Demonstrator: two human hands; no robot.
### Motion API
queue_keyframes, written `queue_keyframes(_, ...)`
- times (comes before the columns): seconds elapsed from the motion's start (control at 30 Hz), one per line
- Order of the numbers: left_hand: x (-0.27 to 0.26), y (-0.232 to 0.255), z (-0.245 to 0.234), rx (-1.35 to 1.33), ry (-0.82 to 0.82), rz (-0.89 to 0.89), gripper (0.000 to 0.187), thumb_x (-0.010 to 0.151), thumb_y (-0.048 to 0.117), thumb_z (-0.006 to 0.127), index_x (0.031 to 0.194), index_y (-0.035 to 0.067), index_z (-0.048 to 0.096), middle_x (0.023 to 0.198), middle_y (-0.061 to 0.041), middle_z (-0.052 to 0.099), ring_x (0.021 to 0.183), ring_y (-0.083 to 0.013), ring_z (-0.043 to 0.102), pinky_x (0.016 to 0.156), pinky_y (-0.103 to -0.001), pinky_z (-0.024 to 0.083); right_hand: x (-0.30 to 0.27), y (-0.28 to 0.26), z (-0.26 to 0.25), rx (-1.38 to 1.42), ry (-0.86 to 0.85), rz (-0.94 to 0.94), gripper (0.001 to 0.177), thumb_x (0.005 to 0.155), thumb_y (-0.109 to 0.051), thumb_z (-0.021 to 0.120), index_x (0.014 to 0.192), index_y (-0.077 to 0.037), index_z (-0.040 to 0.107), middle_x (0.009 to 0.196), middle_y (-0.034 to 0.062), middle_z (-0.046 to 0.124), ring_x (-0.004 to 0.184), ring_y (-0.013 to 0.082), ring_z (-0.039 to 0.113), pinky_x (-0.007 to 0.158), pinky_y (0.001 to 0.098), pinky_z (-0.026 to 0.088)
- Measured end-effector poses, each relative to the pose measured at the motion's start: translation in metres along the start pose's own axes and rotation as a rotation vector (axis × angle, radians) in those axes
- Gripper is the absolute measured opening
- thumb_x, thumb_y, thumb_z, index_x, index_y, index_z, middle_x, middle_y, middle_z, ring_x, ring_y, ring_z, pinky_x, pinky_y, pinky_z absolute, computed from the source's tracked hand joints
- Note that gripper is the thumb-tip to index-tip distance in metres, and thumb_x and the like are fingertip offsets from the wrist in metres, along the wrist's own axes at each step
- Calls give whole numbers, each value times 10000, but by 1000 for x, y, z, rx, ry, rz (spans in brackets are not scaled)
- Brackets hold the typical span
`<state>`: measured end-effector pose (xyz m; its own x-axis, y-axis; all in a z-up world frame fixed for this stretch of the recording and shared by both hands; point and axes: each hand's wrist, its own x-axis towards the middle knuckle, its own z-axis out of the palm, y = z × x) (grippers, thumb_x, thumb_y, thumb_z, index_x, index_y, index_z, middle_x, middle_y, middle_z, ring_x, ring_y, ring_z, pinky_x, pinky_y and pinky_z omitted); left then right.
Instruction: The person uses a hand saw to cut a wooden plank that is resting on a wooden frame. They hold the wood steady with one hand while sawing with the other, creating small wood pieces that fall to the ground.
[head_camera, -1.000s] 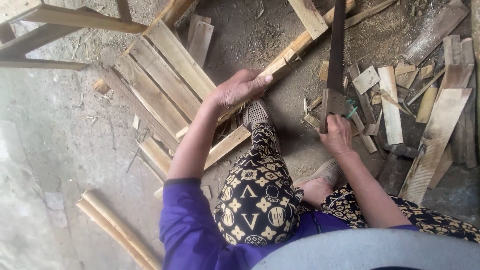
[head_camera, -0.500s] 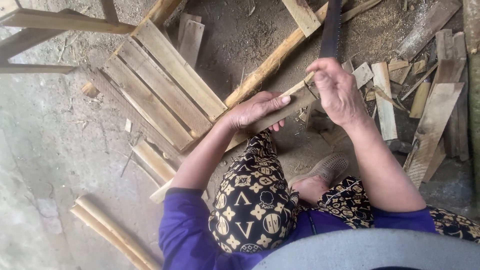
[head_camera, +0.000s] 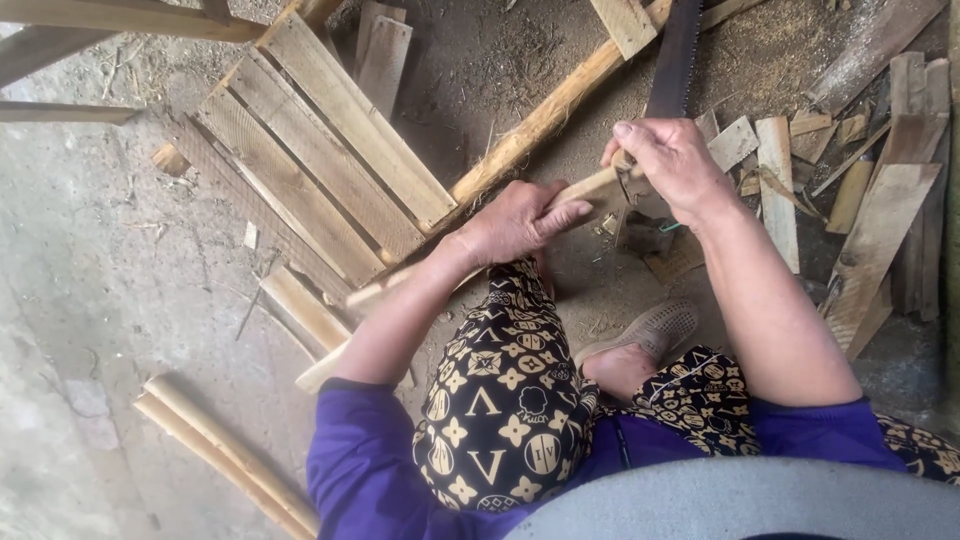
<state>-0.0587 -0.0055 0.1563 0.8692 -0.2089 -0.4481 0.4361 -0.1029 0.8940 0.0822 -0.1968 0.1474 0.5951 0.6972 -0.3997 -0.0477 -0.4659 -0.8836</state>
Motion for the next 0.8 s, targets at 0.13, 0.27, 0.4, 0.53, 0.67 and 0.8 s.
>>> queue_keyframes(0.13,-2,-3,-5,321,35,2,486,996,531,488,1078,69,618,776,-249,699,781,-428,730,753,-513,593,9,27,10,153,-22,149,312,1163,-329,483,1054,-123,689,913,82,629,938,207,551,944,417,455)
queue_keyframes(0.27,-6,-6,-12,274,89,-44,529,1010,554,450,1058,55,619,763,-233,702,756,-400,738,777,-489,605,13,59,13,272,-47,182,595,1110,-629,352,1172,-120,655,1051,107,617,1032,246,578,924,426,511)
queue_keyframes(0.4,-3,-30,-15,258,85,-118,577,979,605,437,1103,67,606,847,-273,700,947,-494,685,867,-585,528,2,20,28,221,-64,23,290,1080,-303,619,1214,-52,673,1079,133,639,1079,251,590,1040,456,480)
queue_keyframes(0.53,0,-39,-12,354,161,-176,566,984,607,403,1125,94,595,824,-207,723,950,-449,701,880,-565,539,10,27,38,204,81,-70,216,990,-149,770,1162,-41,697,1072,101,697,1081,164,608,1011,349,505)
queue_keyframes(0.67,-5,-32,-8,450,252,-168,535,990,595,391,1138,119,584,849,-237,710,914,-471,705,844,-582,549,11,20,46,280,121,-148,192,996,-80,743,1168,-24,679,1125,152,689,1132,230,613,1062,390,494)
queue_keyframes(0.8,-15,-32,-8,402,225,-130,494,997,558,416,1127,105,562,831,-273,697,904,-500,694,855,-597,547,11,20,46,201,76,-159,161,1056,-140,688,1159,-22,653,1032,121,660,1022,185,589,943,365,510)
